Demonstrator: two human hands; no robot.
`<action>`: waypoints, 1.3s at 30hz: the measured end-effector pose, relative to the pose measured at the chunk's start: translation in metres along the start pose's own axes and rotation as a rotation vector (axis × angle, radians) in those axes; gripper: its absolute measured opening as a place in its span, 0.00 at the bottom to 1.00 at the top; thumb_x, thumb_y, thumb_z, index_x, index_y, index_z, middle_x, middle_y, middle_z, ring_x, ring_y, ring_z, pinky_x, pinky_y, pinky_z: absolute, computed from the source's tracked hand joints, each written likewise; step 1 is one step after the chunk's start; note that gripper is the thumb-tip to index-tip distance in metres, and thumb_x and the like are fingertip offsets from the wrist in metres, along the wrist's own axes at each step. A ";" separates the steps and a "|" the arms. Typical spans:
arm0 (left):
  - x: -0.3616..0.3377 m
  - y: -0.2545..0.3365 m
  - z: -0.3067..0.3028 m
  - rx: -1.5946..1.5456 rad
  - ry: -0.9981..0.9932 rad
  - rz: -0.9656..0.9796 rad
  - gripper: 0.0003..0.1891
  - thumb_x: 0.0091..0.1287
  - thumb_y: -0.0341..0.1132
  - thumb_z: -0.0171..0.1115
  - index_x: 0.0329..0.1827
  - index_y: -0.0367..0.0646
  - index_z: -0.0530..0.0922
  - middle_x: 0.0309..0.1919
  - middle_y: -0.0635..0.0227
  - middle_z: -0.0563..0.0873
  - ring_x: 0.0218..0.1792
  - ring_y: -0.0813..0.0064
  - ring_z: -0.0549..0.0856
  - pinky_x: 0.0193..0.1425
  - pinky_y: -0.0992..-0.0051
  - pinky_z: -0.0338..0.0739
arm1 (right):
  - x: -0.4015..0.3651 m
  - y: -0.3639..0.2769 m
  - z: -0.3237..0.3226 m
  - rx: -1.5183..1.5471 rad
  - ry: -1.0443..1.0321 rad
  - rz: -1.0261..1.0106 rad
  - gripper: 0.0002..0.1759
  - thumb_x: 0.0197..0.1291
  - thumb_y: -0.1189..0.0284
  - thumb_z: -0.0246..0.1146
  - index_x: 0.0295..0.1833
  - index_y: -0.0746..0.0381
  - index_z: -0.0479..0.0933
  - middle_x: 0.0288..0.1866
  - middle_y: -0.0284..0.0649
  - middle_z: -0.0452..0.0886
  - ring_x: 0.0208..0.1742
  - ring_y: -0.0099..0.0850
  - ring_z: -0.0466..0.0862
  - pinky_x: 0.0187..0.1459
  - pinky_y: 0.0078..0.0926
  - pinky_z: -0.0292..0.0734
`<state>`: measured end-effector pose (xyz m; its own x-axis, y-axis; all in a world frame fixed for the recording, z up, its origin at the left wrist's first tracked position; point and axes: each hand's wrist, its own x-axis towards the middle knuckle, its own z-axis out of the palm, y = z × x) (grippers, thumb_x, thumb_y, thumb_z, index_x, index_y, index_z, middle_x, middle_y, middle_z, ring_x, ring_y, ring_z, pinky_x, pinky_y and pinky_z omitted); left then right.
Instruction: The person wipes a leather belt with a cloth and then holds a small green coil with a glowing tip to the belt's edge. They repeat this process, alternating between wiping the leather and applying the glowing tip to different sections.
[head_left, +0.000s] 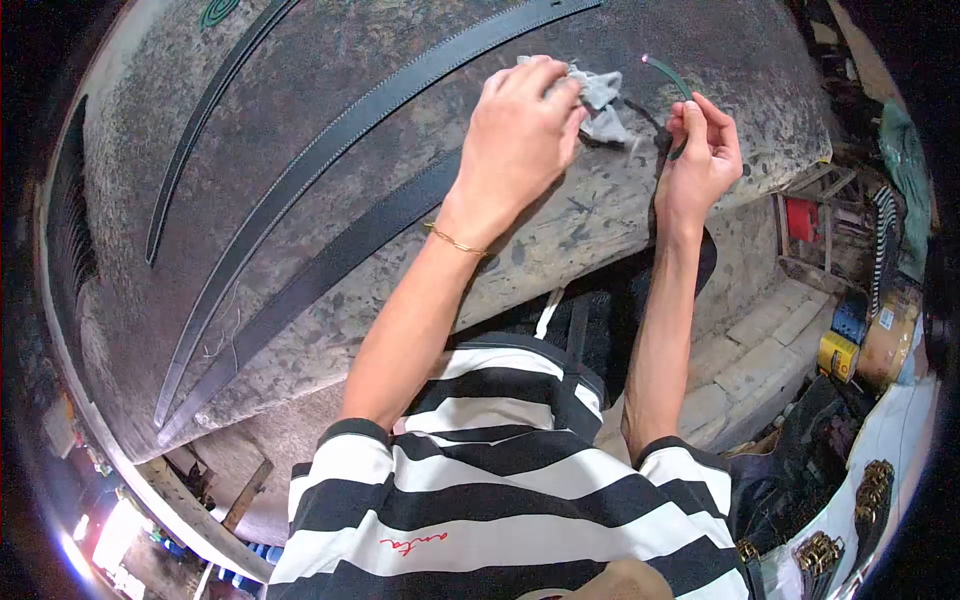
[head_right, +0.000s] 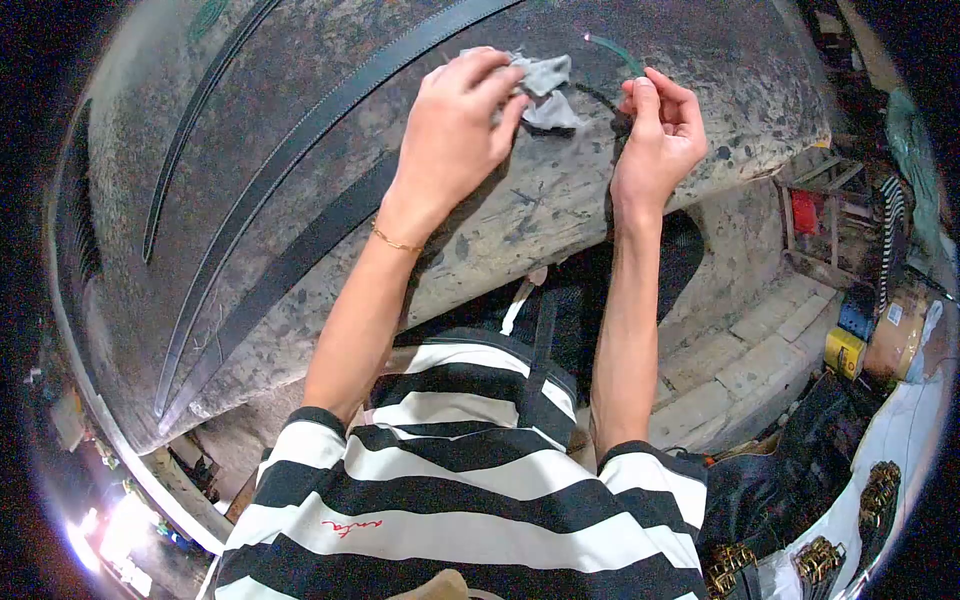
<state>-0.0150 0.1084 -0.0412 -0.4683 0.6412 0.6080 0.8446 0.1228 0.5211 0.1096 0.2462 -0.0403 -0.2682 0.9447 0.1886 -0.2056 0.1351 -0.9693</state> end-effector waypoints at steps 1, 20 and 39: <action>-0.001 0.003 -0.001 0.119 -0.079 0.050 0.12 0.63 0.33 0.65 0.48 0.41 0.83 0.49 0.60 0.84 0.55 0.61 0.82 0.59 0.62 0.75 | -0.001 0.000 0.000 0.003 0.001 0.002 0.07 0.66 0.79 0.64 0.48 0.69 0.80 0.37 0.39 0.86 0.36 0.21 0.82 0.41 0.19 0.78; 0.000 -0.017 -0.027 0.260 0.007 -0.074 0.16 0.53 0.29 0.67 0.46 0.43 0.80 0.50 0.59 0.79 0.57 0.57 0.76 0.61 0.57 0.67 | -0.003 0.000 0.001 0.017 0.014 -0.008 0.08 0.65 0.78 0.64 0.48 0.69 0.80 0.37 0.38 0.85 0.36 0.21 0.82 0.40 0.19 0.77; 0.000 -0.007 -0.029 0.324 -0.164 -0.010 0.14 0.64 0.44 0.65 0.52 0.59 0.87 0.49 0.53 0.75 0.56 0.54 0.71 0.60 0.56 0.66 | -0.004 -0.003 0.003 -0.093 -0.051 -0.021 0.07 0.67 0.78 0.63 0.48 0.69 0.80 0.37 0.39 0.86 0.36 0.21 0.82 0.40 0.18 0.77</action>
<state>-0.0281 0.0857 -0.0275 -0.4515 0.7484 0.4858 0.8908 0.3467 0.2939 0.1084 0.2414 -0.0380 -0.3125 0.9255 0.2140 -0.1238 0.1837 -0.9752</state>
